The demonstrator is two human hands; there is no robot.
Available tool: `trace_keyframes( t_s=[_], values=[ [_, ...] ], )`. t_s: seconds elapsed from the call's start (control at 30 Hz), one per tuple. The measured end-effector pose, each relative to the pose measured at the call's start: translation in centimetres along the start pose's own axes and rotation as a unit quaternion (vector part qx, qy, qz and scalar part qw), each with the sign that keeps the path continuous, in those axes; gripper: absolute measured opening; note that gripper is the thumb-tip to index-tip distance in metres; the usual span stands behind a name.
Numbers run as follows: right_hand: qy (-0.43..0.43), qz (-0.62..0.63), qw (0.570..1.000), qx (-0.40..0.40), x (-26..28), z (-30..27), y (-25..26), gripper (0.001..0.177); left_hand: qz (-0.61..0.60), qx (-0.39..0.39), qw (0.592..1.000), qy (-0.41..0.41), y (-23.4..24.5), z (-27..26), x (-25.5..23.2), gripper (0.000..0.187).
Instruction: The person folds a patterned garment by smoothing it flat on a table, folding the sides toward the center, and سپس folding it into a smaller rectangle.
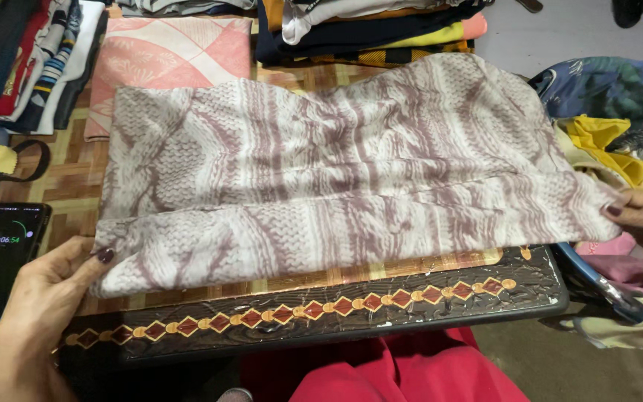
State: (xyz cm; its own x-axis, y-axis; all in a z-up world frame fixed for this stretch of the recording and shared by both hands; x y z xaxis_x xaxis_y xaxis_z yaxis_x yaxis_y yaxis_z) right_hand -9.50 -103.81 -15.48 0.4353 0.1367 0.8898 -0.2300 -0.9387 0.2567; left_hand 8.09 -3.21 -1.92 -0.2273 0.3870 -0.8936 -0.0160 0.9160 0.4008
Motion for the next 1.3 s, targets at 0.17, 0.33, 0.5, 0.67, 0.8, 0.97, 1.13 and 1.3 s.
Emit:
trace_keyframes(
  t_s=[0.17, 0.33, 0.5, 0.67, 0.8, 0.97, 1.13, 1.3],
  values=[
    [-0.004, -0.238, 0.971, -0.022, 0.6, 1.0, -0.6, 0.03, 0.369, -0.036, 0.928, 0.042, 1.3, -0.6, -3.4, 0.037],
    [0.066, -0.682, 0.685, -0.25, 14.0, 1.2, -3.1, 0.034, 0.503, -0.138, 0.853, -0.023, 0.5, 1.0, -11.0, 0.035],
    [0.25, -0.557, 0.76, -0.223, 31.6, -0.4, -18.5, 0.03, 0.377, -0.105, 0.877, -0.28, -7.5, 6.9, -20.1, 0.036],
    [0.22, -0.439, 0.858, -0.153, 36.5, 7.7, -23.8, 0.033, 0.265, -0.11, 0.9, -0.329, -11.9, 15.3, -22.3, 0.052],
    [0.276, -0.531, 0.782, -0.176, 34.0, 15.9, -26.0, 0.032, 0.233, -0.109, 0.925, -0.279, -13.2, 19.1, -18.3, 0.037],
    [0.25, -0.438, 0.806, -0.31, 29.5, 17.5, -23.1, 0.029, 0.218, -0.151, 0.925, -0.272, -12.7, 20.3, -15.0, 0.022],
    [0.325, -0.381, 0.813, -0.299, 29.9, 16.6, -22.3, 0.025, 0.263, -0.168, 0.896, -0.317, -12.2, 19.6, -16.1, 0.016],
    [0.235, -0.363, 0.864, -0.258, 29.2, 16.3, -20.6, 0.027, 0.325, -0.108, 0.863, -0.371, -12.7, 20.0, -16.7, 0.012]
  ],
)
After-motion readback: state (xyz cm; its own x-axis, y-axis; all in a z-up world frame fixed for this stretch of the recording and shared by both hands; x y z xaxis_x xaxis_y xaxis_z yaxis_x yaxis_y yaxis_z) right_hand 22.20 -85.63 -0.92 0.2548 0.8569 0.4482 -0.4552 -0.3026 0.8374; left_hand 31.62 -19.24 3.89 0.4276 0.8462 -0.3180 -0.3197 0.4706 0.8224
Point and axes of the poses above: each hand's wrist, its own z-axis towards the middle knuckle, its own y-axis out of the back of the hand, x = y × z, the point moved 10 cm from there along z, towards the middle knuckle, and after that the axes turned 12 degrees about -z, right-handed, at the moved point
